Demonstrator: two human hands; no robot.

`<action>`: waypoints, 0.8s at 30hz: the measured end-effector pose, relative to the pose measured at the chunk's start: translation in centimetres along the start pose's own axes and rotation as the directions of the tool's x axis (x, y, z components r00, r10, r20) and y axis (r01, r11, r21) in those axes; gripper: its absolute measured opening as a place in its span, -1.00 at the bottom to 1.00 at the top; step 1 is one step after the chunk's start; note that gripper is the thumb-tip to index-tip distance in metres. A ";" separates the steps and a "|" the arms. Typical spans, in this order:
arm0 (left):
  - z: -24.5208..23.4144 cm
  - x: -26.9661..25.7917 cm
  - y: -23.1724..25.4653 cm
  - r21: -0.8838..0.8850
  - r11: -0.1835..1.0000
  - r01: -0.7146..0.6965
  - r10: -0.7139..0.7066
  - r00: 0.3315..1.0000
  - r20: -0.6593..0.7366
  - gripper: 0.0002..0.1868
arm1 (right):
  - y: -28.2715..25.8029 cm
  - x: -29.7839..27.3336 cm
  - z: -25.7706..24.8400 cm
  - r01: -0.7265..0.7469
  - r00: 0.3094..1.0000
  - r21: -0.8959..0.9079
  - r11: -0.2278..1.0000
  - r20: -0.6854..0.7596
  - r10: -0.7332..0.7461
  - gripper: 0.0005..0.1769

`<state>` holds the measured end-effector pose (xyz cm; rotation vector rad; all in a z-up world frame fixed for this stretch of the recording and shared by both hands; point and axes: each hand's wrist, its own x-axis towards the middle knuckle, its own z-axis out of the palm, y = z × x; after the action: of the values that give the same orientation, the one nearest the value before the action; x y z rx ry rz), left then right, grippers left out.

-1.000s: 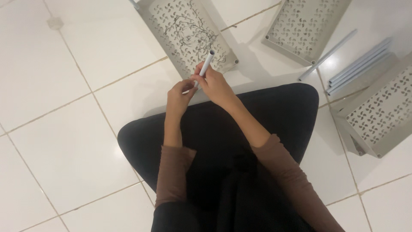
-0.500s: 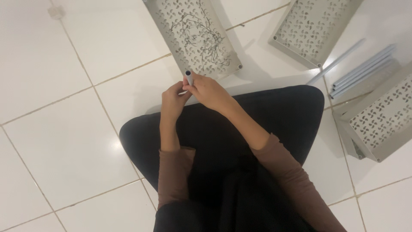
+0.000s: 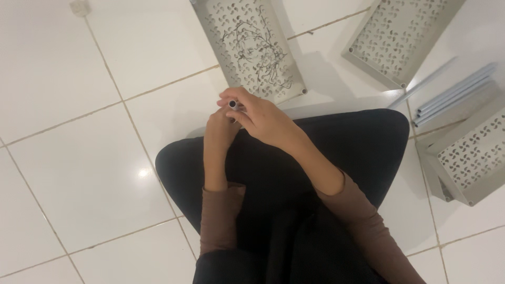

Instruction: The person sits on a tiled floor and assembles multiple perforated plastic trays by inserting cylindrical rods into corner sockets. They handle the trays and rods one at a time, aligning and pressing the rods into place, then stacking the assembled units.

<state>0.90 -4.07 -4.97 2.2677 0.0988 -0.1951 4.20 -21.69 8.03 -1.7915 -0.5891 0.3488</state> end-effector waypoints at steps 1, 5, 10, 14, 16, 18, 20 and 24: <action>0.1 -0.1 -0.1 -0.052 0.998 -0.018 0.017 1.000 -0.025 -0.72 | -0.5 0.1 0.0 0.038 0.999 0.008 0.999 -0.012 -0.038 -0.56; 0.5 -0.1 -0.9 0.011 1.000 -0.024 0.024 1.000 -0.019 -0.76 | -1.6 0.4 0.7 0.109 0.990 -0.040 0.993 -0.084 -0.112 -0.53; 1.4 1.4 -2.4 0.078 0.993 -0.088 0.090 0.996 -0.025 -0.70 | -0.8 1.2 1.1 0.198 0.961 -0.274 0.941 -0.137 -0.242 -0.72; 1.7 3.2 -2.6 0.127 0.984 -0.126 0.140 0.985 -0.105 -0.76 | 0.4 1.7 0.9 0.164 0.961 -0.277 0.947 -0.170 -0.216 -0.77; 1.3 4.1 -2.1 0.130 0.988 -0.084 0.105 0.981 -0.165 -0.72 | 0.8 2.2 0.8 0.219 0.942 -0.298 0.929 -0.185 -0.281 -0.77; 0.7 4.8 -1.5 0.135 0.980 -0.145 0.170 0.965 -0.199 -0.73 | 1.1 2.6 0.7 0.242 0.933 -0.311 0.919 -0.187 -0.309 -0.77; 0.2 5.0 -1.0 0.139 0.975 -0.176 0.203 0.954 -0.220 -0.74 | 1.3 2.7 0.6 0.266 0.921 -0.310 0.913 -0.198 -0.335 -0.77; -0.7 4.9 0.0 0.128 0.984 -0.124 0.152 0.960 -0.235 -0.72 | 1.6 3.2 0.1 0.266 0.923 -0.232 0.936 -0.220 -0.317 -0.79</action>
<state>5.82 -3.50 -5.44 2.3918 0.0594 0.1579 7.11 -20.18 6.63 -1.8656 -0.7153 -0.1506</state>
